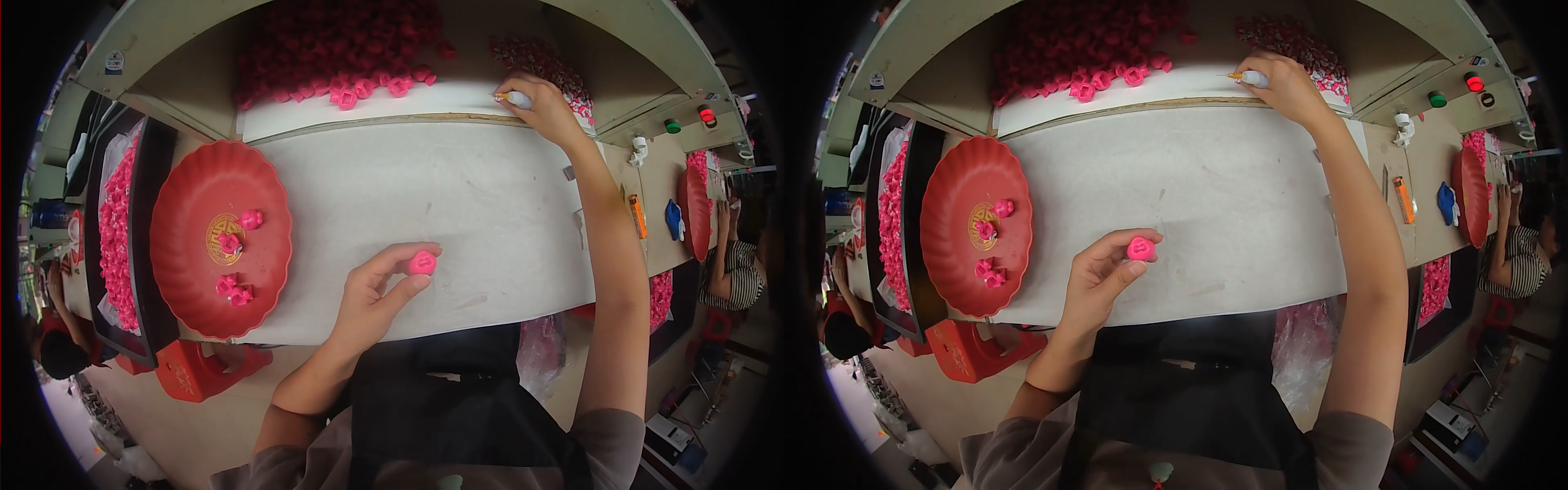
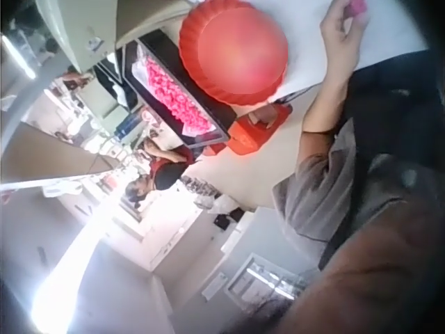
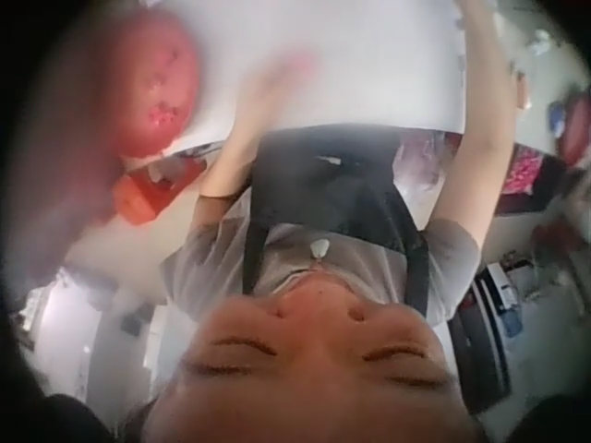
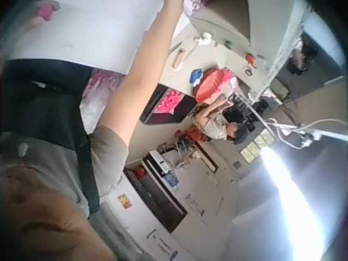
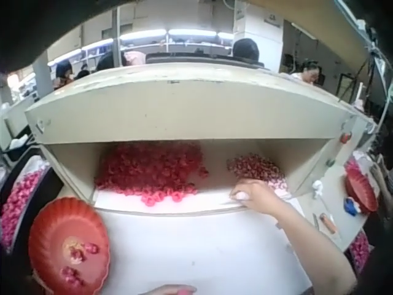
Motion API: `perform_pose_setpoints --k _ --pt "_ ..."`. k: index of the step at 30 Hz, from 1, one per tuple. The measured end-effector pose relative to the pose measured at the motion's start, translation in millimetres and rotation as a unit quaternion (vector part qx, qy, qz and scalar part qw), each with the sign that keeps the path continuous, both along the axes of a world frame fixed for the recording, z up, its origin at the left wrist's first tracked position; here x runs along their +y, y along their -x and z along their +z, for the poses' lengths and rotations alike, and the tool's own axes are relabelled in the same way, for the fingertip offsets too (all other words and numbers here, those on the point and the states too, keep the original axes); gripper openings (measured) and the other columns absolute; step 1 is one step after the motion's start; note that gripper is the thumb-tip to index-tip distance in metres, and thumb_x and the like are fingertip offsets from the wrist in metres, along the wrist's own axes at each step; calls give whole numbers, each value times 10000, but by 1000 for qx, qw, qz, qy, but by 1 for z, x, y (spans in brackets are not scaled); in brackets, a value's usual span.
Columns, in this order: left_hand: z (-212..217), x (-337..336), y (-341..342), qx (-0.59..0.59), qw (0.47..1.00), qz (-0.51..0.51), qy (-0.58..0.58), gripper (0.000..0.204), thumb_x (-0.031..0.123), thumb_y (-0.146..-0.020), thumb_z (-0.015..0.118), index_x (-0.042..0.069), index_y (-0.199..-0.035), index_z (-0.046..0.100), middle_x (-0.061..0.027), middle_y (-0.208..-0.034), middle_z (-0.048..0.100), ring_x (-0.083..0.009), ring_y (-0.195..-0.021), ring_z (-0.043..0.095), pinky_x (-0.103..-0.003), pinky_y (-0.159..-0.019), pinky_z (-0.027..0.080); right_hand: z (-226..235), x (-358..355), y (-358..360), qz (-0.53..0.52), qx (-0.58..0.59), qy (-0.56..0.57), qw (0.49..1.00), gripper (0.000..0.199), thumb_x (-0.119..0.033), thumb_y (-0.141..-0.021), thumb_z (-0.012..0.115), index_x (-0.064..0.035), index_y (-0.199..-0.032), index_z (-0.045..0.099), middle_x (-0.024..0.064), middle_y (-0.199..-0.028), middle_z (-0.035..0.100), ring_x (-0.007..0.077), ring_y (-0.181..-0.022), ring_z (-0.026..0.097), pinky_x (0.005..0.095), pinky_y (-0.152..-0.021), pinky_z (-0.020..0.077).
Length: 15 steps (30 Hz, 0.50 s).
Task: The person assembles small pink plastic components by applying glue from a bottle and joining them together by hand.
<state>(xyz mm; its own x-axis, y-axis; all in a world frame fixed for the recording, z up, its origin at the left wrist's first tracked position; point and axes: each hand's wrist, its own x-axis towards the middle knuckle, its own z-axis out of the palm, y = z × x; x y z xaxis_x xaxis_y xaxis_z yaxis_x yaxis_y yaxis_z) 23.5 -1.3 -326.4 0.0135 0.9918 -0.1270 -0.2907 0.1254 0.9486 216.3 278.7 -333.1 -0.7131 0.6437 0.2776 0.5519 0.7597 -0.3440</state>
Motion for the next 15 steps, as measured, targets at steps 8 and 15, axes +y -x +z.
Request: perform_pose_setpoints --k 8,15 --pt "5 -4 -9 5 1000 -14 -8 257 28 -783 563 9 -1040 554 -69 -1017 576 -132 -918 521 -257 -816 394 28 -75 2 -54 246 135 958 99 -28 -756 561 -15 -852 587 52 -787 603 107 -709 543 220 -662 411" --pt "10 -1 -18 36 997 -51 -52 289 63 -768 601 26 -1051 558 -64 -966 586 -130 -854 525 -251 -769 407 32 -207 -6 -21 376 320 869 115 75 -722 558 40 -830 578 141 -816 563 129 -640 521 207 -532 422"
